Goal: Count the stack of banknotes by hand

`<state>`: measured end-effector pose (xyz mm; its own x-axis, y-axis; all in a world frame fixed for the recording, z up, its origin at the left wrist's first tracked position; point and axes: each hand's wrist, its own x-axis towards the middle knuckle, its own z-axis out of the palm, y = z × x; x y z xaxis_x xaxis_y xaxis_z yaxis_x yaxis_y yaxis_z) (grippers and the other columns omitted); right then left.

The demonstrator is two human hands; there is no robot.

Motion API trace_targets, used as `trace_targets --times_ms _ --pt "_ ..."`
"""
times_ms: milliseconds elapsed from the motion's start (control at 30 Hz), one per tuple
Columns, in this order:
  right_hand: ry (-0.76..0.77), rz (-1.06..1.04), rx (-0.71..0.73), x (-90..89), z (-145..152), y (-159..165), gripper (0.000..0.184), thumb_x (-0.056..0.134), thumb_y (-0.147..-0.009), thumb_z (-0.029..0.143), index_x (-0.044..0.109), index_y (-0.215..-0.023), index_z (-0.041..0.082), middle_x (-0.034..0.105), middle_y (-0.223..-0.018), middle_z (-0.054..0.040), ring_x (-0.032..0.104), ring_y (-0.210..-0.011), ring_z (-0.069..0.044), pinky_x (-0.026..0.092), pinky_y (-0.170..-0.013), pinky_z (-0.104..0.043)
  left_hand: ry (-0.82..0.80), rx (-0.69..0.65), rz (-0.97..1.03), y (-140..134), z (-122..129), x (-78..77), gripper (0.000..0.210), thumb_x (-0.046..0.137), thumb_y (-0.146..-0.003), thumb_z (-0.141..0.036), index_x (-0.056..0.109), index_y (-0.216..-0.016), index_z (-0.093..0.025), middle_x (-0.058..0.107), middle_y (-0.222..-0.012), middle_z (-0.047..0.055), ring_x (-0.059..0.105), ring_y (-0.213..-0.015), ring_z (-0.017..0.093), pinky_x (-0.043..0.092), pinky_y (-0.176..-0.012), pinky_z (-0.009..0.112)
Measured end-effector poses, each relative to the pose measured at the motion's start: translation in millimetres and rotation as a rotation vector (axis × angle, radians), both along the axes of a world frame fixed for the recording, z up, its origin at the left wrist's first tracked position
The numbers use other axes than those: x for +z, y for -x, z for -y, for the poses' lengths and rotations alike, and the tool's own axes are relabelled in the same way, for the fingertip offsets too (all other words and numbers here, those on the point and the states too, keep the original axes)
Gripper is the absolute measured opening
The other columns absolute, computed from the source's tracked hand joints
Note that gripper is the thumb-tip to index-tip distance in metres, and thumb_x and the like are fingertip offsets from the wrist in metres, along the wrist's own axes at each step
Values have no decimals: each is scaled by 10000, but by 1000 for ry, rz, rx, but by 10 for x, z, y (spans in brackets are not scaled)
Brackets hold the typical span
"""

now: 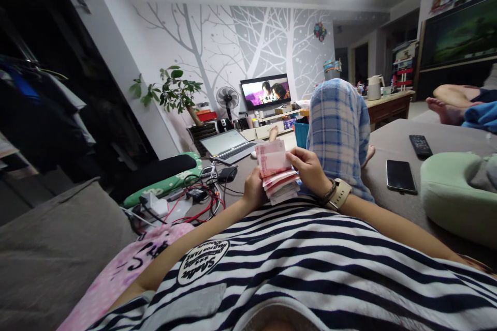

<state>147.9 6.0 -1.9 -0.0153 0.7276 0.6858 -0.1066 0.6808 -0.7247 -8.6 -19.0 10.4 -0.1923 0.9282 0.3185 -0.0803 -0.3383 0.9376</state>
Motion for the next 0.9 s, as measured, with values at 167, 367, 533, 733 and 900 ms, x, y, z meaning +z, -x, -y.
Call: trace_targets --times_ms 167,367,533,733,900 --pt "5 -6 -3 -10 -11 4 505 706 -771 674 568 -649 203 426 -570 38 326 -549 -117 258 -506 -276 -26 36 -66 17 0 -4 325 515 -837 -178 578 -522 -228 647 -635 46 582 -710 213 522 -742 319" --pt "1 1 -13 10 10 2 513 700 -768 685 558 -643 208 423 -563 39 327 -543 -118 266 -506 -279 -30 4 -41 7 44 29 273 542 -813 -220 589 -544 -231 658 -624 56 610 -728 231 547 -724 333" --pt "2 9 -16 21 29 3 513 694 -773 680 543 -639 209 419 -554 41 324 -539 -116 271 -509 -279 -20 -7 -16 3 72 56 263 576 -795 -212 581 -532 -229 647 -611 49 599 -692 218 555 -719 327" --pt "-7 8 -24 6 20 -6 504 699 -784 662 547 -634 206 427 -558 40 334 -543 -116 272 -515 -280 -13 0 -4 15 -6 11 279 529 -817 -205 601 -549 -224 667 -657 52 606 -734 224 545 -776 351" --pt "0 7 -15 0 9 -8 505 700 -780 668 550 -639 207 426 -553 40 333 -537 -116 266 -505 -278 35 -29 36 11 13 30 240 569 -780 -189 598 -545 -228 691 -687 78 643 -795 268 545 -795 387"
